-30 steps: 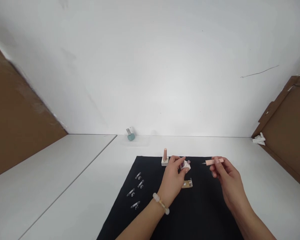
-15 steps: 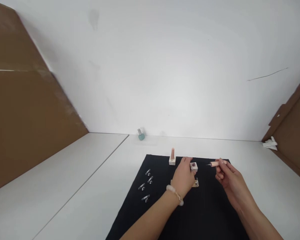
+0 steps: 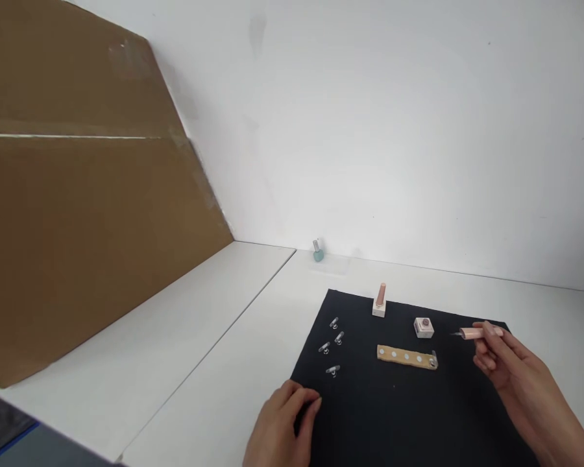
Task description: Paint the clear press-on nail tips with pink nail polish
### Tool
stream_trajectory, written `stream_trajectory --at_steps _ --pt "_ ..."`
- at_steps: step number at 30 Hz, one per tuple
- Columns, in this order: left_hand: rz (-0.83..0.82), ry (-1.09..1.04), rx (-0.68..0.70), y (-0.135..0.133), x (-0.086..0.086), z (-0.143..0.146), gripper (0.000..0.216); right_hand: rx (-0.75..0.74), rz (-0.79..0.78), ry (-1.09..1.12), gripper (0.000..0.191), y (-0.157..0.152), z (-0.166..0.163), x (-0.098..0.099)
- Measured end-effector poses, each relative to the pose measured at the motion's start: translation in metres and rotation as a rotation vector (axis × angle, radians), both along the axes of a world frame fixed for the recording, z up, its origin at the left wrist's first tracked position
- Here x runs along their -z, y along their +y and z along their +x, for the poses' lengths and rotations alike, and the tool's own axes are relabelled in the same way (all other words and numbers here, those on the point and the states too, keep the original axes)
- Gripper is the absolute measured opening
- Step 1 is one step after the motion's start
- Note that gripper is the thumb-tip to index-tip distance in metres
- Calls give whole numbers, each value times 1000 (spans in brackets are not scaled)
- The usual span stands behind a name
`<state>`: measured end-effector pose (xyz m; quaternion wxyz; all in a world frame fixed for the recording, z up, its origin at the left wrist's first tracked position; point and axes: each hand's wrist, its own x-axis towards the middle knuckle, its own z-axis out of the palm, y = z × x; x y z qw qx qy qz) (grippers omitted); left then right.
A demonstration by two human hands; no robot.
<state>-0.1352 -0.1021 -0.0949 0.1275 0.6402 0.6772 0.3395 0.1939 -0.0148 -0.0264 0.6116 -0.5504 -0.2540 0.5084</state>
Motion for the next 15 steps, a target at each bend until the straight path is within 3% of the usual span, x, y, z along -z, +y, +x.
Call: stream_trajectory --at_steps 5,11,15 --pt "-116 -37 -35 27 -24 -2 24 16 7 7 50 4 4 8" --pt "-311 -81 -17 40 -37 11 18 -21 24 -35 49 3 6 12" --pt "-330 -81 -47 46 -40 18 16 -19 -12 -69 53 1 4 7"
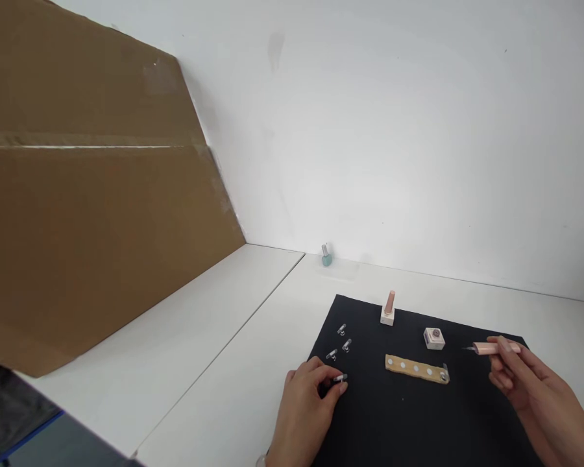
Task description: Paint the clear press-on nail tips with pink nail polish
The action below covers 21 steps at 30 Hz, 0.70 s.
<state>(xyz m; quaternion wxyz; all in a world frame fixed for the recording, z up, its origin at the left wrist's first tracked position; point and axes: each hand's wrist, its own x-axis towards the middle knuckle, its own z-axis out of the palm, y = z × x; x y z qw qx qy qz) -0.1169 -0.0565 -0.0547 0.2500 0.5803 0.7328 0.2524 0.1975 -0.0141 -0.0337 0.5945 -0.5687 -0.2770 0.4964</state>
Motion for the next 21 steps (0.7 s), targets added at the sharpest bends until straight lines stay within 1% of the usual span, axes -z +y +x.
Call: stream_trajectory --at_steps 4,11,15,19,21 --pt "8 -37 15 0 3 1 18 21 -15 21 58 -1 -2 -2" --pt "41 -33 41 0 4 -1 16 -4 -28 10 56 -3 -4 -7" --pt "100 38 15 1 5 -3 13 5 -39 6 61 -1 -4 -7" --pt "97 49 -6 -4 9 -14 5 -10 -23 10 61 -1 -2 -5" --pt "81 29 -35 -6 10 -18 10 -10 -23 0 60 -1 -2 -4"
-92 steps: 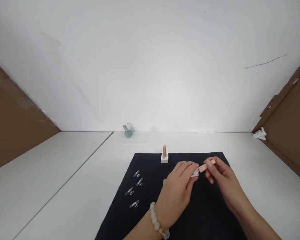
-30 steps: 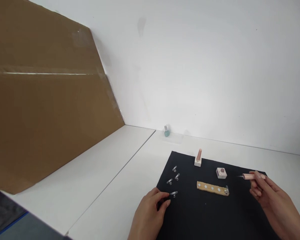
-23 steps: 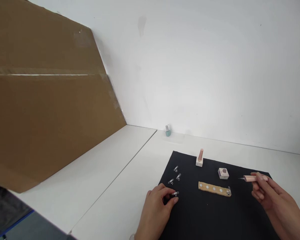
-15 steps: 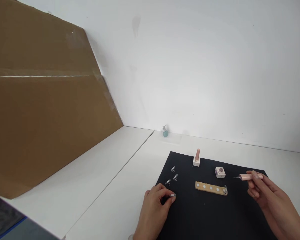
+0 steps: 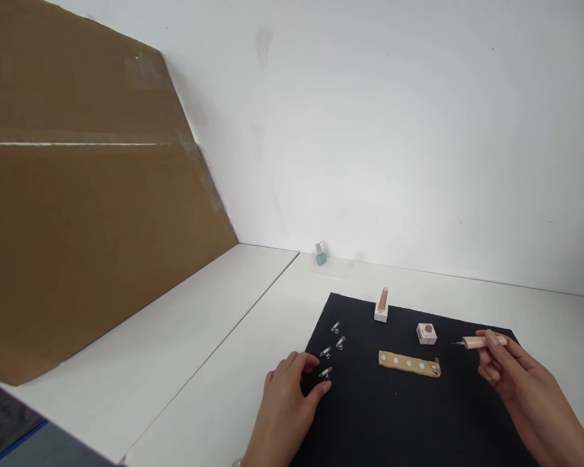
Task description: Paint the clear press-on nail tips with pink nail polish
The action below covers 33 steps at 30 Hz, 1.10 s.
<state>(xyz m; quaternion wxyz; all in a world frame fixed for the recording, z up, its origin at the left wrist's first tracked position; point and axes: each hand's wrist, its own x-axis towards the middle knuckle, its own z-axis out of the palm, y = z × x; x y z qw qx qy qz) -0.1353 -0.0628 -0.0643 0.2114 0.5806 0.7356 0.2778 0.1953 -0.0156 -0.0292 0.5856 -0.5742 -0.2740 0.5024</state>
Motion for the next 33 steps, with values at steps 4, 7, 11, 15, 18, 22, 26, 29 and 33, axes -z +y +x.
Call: stream_trajectory --at_steps 4,7,11,15,18,22,26,29,33 --pt "67 40 -16 5 -6 4 29 7 -1 2 57 -1 -1 0" --pt "101 229 58 22 -14 17 23 -9 8 11 55 -1 0 0" --pt "66 298 99 44 -16 30 9 -16 30 6 54 -1 3 3" --pt "51 322 108 56 -10 32 4 -8 38 29 53 -1 5 4" --pt "64 318 114 60 -8 32 11 -15 32 34 50 -3 4 4" --pt "118 292 157 53 -14 37 19 -37 49 28 46 -4 2 4" --pt "260 133 287 36 -29 47 20 -9 42 31 49 -5 -2 -1" --pt "288 -78 382 26 -40 57 18 -25 66 15 49 -6 -5 -4" --pt "291 -184 436 19 -49 70 17 -57 104 -2 43 -6 -6 -3"
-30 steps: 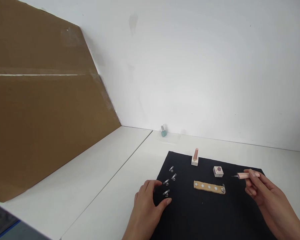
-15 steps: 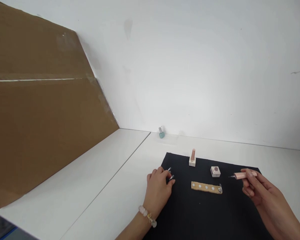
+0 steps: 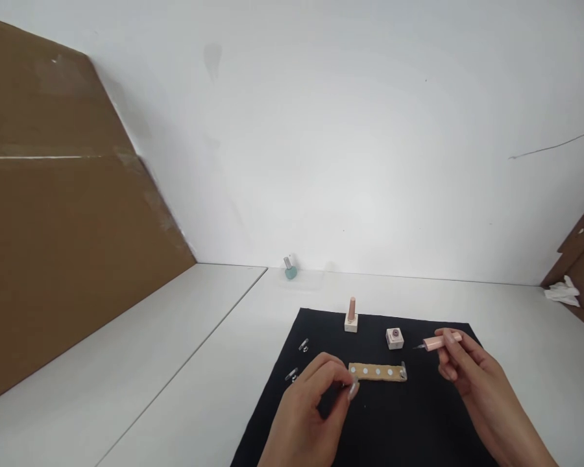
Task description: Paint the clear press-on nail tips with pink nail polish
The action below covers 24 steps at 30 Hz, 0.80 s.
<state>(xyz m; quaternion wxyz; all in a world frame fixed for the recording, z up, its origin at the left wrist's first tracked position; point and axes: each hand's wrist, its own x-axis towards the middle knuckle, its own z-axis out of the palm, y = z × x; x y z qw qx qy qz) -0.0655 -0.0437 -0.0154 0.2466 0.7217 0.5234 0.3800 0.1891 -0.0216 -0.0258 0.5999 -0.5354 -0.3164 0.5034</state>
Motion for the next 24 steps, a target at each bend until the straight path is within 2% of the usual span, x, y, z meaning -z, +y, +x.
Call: stream_trajectory --at_steps 3,6,8,12,16,19,24 --pt "-5 -90 -23 -7 -1 9 13 0 8 -10 40 0 1 2" --pt "-117 -214 -72 -14 -1 20 8 0 8 -51 41 -1 1 3" --pt "-271 -381 -43 -15 -1 28 11 21 7 -90 44 0 0 3" --pt "-657 -853 5 -8 2 42 24 49 21 -171 51 2 -2 4" --pt "-850 -1142 -9 1 9 52 39 93 68 -186 53 2 -3 2" --pt "-846 -1189 18 5 18 58 41 111 81 -173 55 2 -2 0" --pt "-771 -1121 72 8 35 64 43 84 14 -161 58 1 0 1"
